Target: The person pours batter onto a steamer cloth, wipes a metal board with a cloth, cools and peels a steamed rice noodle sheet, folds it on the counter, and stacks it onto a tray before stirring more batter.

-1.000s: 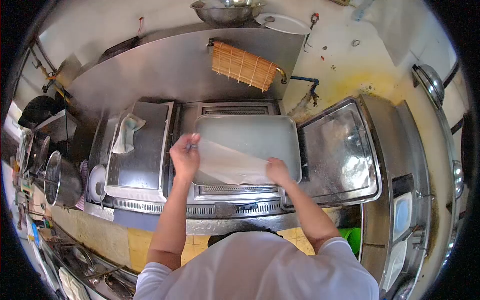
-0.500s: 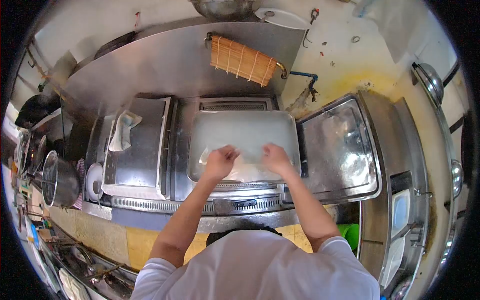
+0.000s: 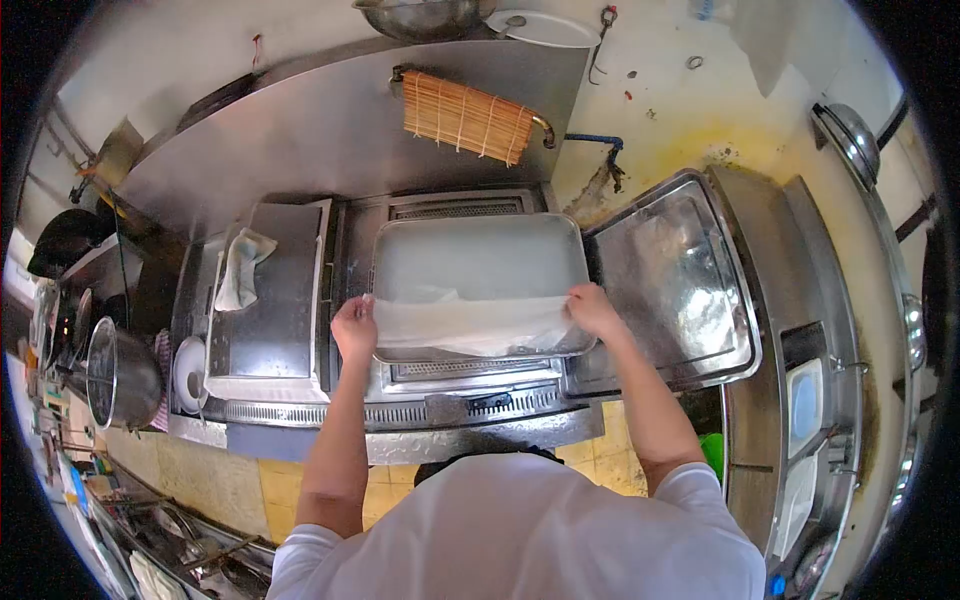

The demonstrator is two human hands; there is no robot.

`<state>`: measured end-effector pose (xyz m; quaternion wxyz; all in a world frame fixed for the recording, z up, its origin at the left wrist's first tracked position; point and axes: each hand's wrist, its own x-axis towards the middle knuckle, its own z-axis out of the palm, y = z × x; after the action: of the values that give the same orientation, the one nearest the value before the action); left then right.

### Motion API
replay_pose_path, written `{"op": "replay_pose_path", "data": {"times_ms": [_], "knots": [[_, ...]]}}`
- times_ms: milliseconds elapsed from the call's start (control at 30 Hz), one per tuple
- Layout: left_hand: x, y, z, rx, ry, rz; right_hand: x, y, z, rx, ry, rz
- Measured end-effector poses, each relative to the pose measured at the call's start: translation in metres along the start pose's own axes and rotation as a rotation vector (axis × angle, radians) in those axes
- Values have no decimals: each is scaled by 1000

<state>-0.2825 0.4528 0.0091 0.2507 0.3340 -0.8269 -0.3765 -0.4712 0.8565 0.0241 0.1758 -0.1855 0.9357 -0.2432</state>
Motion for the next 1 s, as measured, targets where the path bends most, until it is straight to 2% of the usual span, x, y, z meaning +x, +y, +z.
{"op": "replay_pose_path", "data": {"times_ms": [33, 100, 167, 233, 300, 400, 433, 467, 500, 567, 667, 700, 733, 800, 867, 900, 967, 1000], "knots": [[-6, 2, 3, -74, -39, 27, 1, -5, -5, -25, -60, 45], [-25, 20, 16, -220, -120, 79, -3, -20, 10, -122, 151, -277], [-42, 75, 24, -226, -299, 265, -18, -99, 10, 369, 140, -356], [-54, 117, 38, -312, -379, 411, -31, -163, 7, 509, -18, -460], [-49, 143, 9, -260, -318, 495, -24, -159, 22, 424, -91, -314], [-20, 124, -26, -264, -132, 577, 0, -92, 51, -11, -59, -353], [-10, 107, -35, -305, -122, 359, 1, -65, 49, -36, -63, -272], [-5, 100, -46, -291, -31, 298, -2, -41, 44, -61, -70, -191], [-4, 91, -55, -96, -10, 262, -5, -25, 36, -51, -25, -171], [3, 24, -34, -18, 58, 177, -5, -8, 25, -36, 50, -152], [4, -38, -6, 335, -19, -71, 3, -11, 7, 73, 81, -193], [3, -35, 2, 291, -78, 47, 0, -28, 0, 169, 47, -235], [-2, -26, 14, 245, -136, 166, -4, -48, -9, 264, 12, -276], [-25, 43, 36, 34, -203, 339, -14, -101, -28, 315, -58, -337], [-43, 121, 39, -382, -411, 579, -24, -141, -45, 413, -98, -359], [-41, 147, 31, -331, -490, 569, -27, -157, -52, 461, -115, -373], [-35, 187, 16, -226, -647, 553, -32, -181, -66, 851, -5, -473], [-33, 197, 15, -263, -538, 603, -32, -188, -69, 1047, 53, -519]]}}
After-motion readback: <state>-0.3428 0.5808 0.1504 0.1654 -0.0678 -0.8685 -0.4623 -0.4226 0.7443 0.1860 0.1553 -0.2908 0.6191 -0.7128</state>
